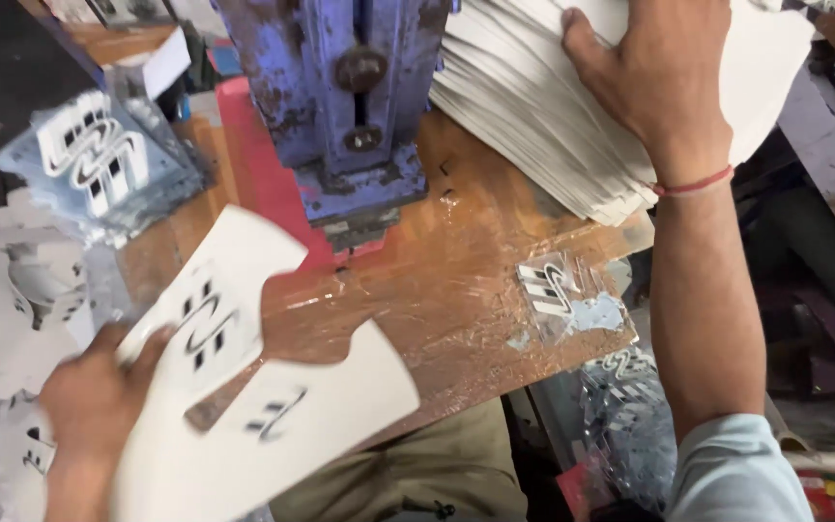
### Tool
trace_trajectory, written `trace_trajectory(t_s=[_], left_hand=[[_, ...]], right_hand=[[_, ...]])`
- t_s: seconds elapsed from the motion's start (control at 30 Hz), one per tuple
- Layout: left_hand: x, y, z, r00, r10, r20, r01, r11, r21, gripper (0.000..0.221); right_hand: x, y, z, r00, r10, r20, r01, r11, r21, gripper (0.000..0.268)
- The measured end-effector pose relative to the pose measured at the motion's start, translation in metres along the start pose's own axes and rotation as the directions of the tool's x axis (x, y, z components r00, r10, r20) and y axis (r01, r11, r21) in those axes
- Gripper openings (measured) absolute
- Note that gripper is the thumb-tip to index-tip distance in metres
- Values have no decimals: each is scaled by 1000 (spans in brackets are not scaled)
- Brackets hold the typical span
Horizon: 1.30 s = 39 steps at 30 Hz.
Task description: Applying logo stickers to shoe upper components and using a mechanical press to secure them.
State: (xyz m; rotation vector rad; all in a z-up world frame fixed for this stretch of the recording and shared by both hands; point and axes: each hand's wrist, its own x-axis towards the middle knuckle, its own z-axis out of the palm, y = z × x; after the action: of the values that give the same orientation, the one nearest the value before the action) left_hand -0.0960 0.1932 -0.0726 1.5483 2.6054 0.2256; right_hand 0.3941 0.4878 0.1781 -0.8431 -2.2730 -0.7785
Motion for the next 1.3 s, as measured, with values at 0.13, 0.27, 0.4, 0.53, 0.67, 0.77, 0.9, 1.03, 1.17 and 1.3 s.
trace_trajectory(t_s=[0.13,0.27,0.4,0.53,0.67,0.77,0.9,1.03,1.17,1.3], left_hand=[[-25,-1,-36,993,-60,-100,74,988,135,63],[-40,28,-38,932,86,-351,-162,968,-193,72],[-43,97,-41,948,244,-203,-313,615,-724,84],[-2,117,-40,916,394,-72,-237,387,-891,94],[24,109,-36,808,575,131,49,156,-986,106],[19,121,-54,725,625,288,20,399,-917,109],[-20,158,-39,837,506,207,-395,822,-411,112],[-36,180,-3,861,500,-94,-509,839,-191,114],[-3,186,-2,873,469,-136,-488,847,-212,112],[62,195,-18,894,443,-68,-448,882,-148,107]], right_hand=[[-13,32,15,998,-47,-45,44,996,-75,25],[-72,52,-17,976,213,-44,-195,772,-605,23],[-109,-64,-64,906,376,-195,-398,913,-91,34],[-143,-173,-69,962,240,133,-267,931,250,23],[-195,-245,-56,927,-95,362,-157,780,606,33],[-203,-266,-56,894,-172,413,-187,694,695,24],[-208,-245,-53,828,-90,553,-431,529,731,17],[-203,-199,-4,808,195,556,-522,674,522,22],[-177,-177,59,855,50,517,-310,848,430,73],[-149,-158,125,876,4,483,-221,892,393,72]])
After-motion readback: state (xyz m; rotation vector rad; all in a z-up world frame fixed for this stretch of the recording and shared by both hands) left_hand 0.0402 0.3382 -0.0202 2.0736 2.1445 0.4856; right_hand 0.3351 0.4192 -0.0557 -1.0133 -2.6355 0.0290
